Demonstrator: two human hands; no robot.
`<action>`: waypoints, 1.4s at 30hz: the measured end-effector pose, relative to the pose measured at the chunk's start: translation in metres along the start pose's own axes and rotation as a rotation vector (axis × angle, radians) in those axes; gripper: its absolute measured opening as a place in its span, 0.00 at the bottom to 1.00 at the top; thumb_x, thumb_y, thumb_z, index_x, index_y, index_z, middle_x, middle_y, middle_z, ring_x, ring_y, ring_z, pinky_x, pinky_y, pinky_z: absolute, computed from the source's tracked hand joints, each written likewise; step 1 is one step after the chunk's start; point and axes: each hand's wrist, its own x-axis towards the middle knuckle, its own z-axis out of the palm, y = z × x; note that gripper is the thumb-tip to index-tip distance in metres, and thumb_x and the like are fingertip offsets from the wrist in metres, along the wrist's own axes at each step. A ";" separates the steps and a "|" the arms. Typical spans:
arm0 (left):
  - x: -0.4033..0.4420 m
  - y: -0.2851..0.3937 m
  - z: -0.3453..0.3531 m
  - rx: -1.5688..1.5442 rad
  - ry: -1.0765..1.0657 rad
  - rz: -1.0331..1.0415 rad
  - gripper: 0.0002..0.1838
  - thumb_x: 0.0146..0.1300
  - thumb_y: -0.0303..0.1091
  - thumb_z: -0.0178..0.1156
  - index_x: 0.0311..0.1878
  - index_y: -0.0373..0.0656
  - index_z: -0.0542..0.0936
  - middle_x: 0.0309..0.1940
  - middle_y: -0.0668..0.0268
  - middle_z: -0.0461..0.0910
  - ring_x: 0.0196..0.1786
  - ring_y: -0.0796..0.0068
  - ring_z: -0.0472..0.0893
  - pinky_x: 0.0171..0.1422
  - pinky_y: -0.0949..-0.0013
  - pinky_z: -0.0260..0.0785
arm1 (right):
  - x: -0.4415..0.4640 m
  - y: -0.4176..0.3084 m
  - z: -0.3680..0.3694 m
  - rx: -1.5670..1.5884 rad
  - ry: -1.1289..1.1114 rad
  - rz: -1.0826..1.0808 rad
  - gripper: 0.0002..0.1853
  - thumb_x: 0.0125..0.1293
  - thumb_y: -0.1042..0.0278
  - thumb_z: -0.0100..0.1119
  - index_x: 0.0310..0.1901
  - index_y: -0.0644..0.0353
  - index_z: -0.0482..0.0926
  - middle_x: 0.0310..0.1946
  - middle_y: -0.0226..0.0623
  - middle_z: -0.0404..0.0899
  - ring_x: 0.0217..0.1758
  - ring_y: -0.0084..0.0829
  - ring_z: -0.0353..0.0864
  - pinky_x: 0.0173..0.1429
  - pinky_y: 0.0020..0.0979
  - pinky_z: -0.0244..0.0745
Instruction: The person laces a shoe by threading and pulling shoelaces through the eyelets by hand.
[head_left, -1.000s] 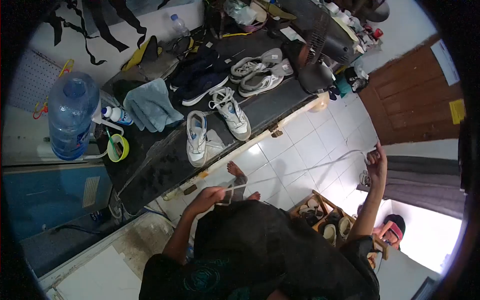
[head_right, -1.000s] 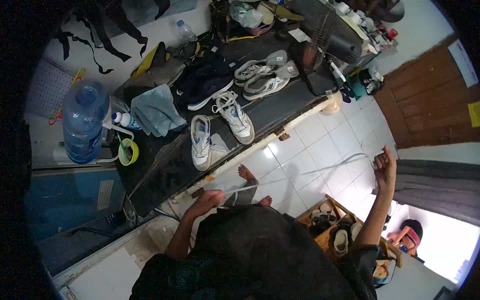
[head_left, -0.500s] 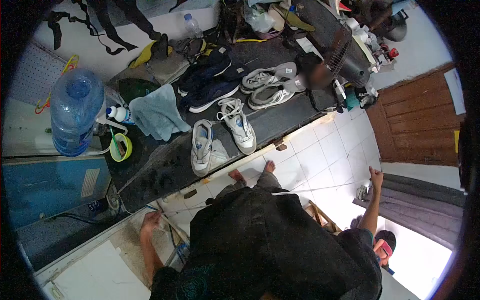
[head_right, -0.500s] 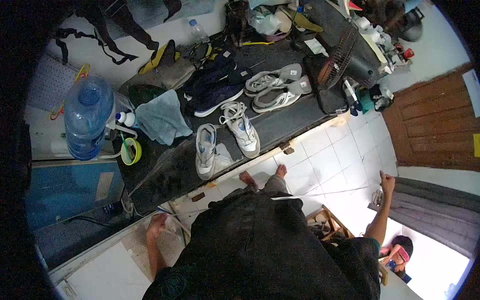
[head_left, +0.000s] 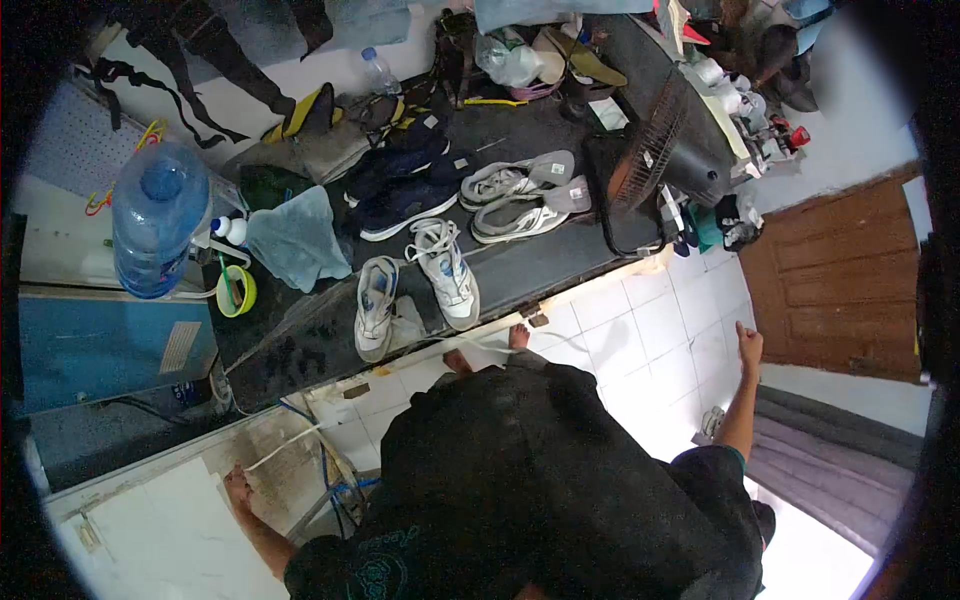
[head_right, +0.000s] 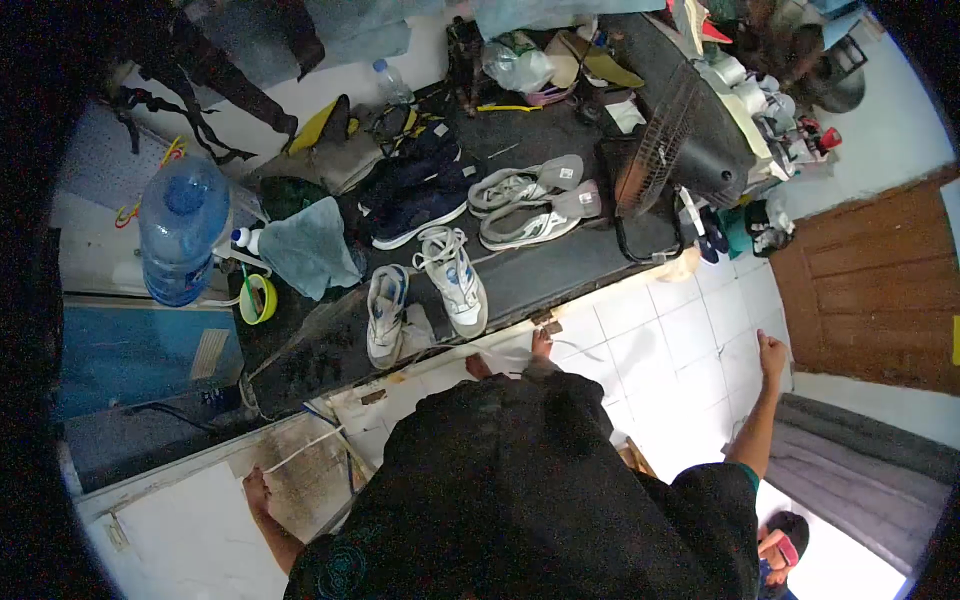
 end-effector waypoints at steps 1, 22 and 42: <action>-0.016 0.010 -0.003 -0.159 0.003 -0.096 0.16 0.69 0.49 0.55 0.32 0.48 0.77 0.20 0.75 0.70 0.16 0.82 0.64 0.17 0.70 0.53 | 0.009 -0.006 0.015 -0.024 0.009 -0.061 0.27 0.68 0.45 0.66 0.23 0.63 0.75 0.16 0.37 0.72 0.22 0.31 0.73 0.29 0.38 0.67; -0.601 0.047 -0.001 -0.917 0.383 0.983 0.18 0.70 0.36 0.59 0.58 0.36 0.74 0.20 0.76 0.66 0.21 0.83 0.64 0.43 0.74 0.72 | -0.119 -0.639 0.236 0.227 -0.551 -1.107 0.17 0.60 0.65 0.64 0.50 0.63 0.80 0.44 0.55 0.84 0.49 0.58 0.82 0.54 0.54 0.78; -0.570 -0.014 0.220 -0.566 0.089 0.173 0.06 0.74 0.29 0.56 0.51 0.44 0.72 0.32 0.64 0.86 0.30 0.81 0.82 0.30 0.78 0.70 | -0.291 -0.560 0.084 0.901 -0.953 -1.372 0.09 0.62 0.68 0.56 0.40 0.62 0.81 0.31 0.34 0.82 0.31 0.26 0.79 0.37 0.32 0.74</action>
